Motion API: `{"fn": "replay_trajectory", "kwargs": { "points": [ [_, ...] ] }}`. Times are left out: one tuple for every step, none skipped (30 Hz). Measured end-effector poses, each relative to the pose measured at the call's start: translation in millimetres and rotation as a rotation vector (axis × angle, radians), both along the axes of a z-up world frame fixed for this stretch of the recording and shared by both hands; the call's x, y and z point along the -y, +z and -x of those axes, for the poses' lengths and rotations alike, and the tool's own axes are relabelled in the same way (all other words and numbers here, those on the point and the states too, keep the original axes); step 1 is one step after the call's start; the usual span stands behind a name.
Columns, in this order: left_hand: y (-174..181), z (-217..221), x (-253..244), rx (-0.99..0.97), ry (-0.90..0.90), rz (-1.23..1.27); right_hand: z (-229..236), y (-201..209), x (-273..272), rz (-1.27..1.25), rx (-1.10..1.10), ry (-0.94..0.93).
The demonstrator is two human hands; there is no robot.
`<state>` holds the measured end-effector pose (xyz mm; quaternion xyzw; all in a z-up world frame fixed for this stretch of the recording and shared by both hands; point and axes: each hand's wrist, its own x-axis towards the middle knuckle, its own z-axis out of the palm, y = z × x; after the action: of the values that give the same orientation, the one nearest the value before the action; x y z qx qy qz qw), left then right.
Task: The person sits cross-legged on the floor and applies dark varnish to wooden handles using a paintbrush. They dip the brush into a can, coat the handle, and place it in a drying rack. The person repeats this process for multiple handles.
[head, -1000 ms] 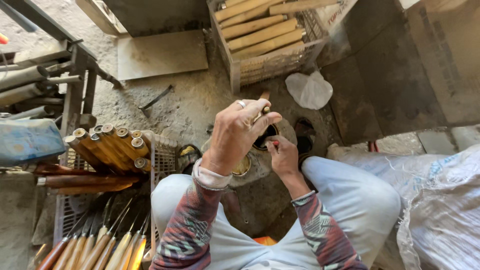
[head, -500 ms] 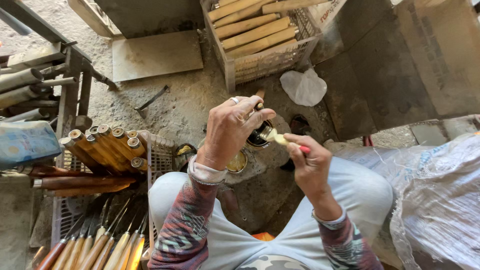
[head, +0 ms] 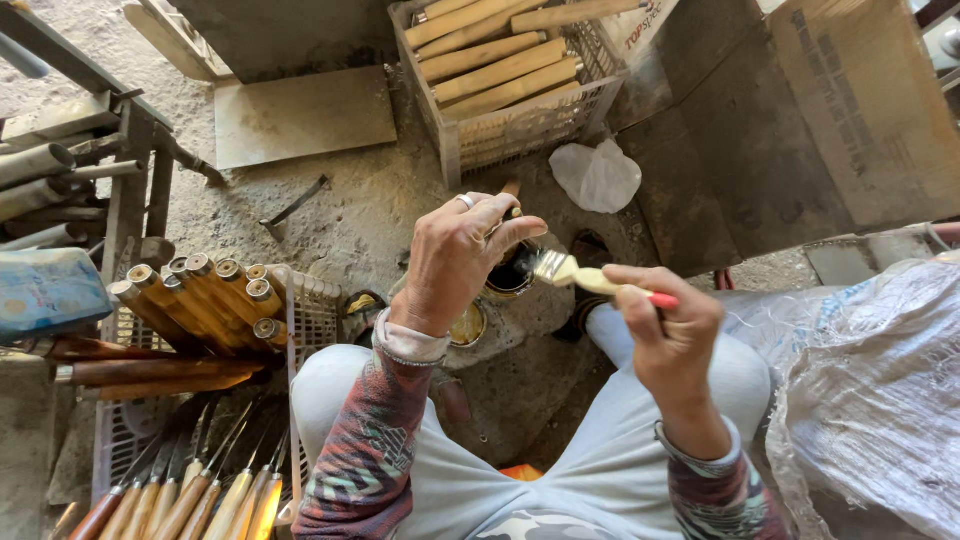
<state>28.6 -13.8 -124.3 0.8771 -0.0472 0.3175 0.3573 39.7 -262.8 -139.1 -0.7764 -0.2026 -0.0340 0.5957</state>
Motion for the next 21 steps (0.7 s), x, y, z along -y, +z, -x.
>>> {"fn": "replay_trajectory", "kwargs": {
  "points": [
    [0, 0, 0, 0.004, 0.0, 0.018, -2, -9, -2, 0.013, 0.037, 0.023],
    [-1, -1, 0, 0.008, 0.0, 0.035, -3, -20, -7, 0.025, 0.075, 0.047],
    [-1, -2, 0, 0.013, 0.0, 0.051, -5, -32, -13, 0.036, 0.112, 0.07],
    [-3, -1, 0, 0.006, 0.003, 0.052, -4, -46, -18, 0.038, 0.027, 0.061],
    [-5, 0, 0, -0.002, 0.007, 0.053, -3, -59, -24, 0.041, -0.059, 0.051],
    [-6, -1, -1, -0.005, 0.014, 0.052, -4, -71, -30, 0.042, -0.14, 0.047],
    [-6, 1, -2, -0.011, 0.005, 0.052, -4, -81, -37, 0.098, -0.098, 0.023],
    [-6, 1, -2, -0.014, -0.008, 0.051, -5, -89, -43, 0.154, -0.054, -0.004],
    [-6, 0, -2, -0.018, -0.021, 0.05, -7, -93, -49, 0.21, -0.01, -0.031],
    [-6, -1, -2, -0.011, -0.021, 0.056, -11, -95, -52, 0.227, 0.054, -0.029],
    [-5, -2, -2, -0.004, -0.021, 0.061, -14, -94, -56, 0.242, 0.117, -0.028],
    [-5, -1, -2, -0.004, -0.025, 0.069, -15, -91, -59, 0.26, 0.174, -0.028],
    [-5, 0, -2, 0.006, -0.015, 0.07, -17, -86, -59, 0.249, 0.119, -0.023],
    [-4, -3, -1, 0.021, -0.015, 0.069, -20, -80, -57, 0.236, 0.069, -0.028],
    [-4, -6, -3, 0.037, -0.015, 0.067, -23, -74, -57, 0.222, 0.02, -0.032],
    [-6, -2, -2, 0.016, -0.038, 0.065, -22, -69, -54, 0.246, 0.021, -0.038],
    [-8, 0, -2, -0.004, -0.06, 0.063, -21, -65, -51, 0.27, 0.023, -0.043],
    [-8, -2, -6, -0.013, -0.091, 0.05, -23, -63, -53, 0.283, 0.036, -0.058],
    [-7, -1, -5, -0.002, -0.081, 0.053, -23, -62, -53, 0.27, 0.059, -0.036],
    [-6, -3, -4, 0.018, -0.075, 0.05, -26, -63, -55, 0.251, 0.091, -0.019],
    [-5, -6, -4, 0.037, -0.069, 0.047, -29, -66, -57, 0.233, 0.122, -0.003]
  ]
}}
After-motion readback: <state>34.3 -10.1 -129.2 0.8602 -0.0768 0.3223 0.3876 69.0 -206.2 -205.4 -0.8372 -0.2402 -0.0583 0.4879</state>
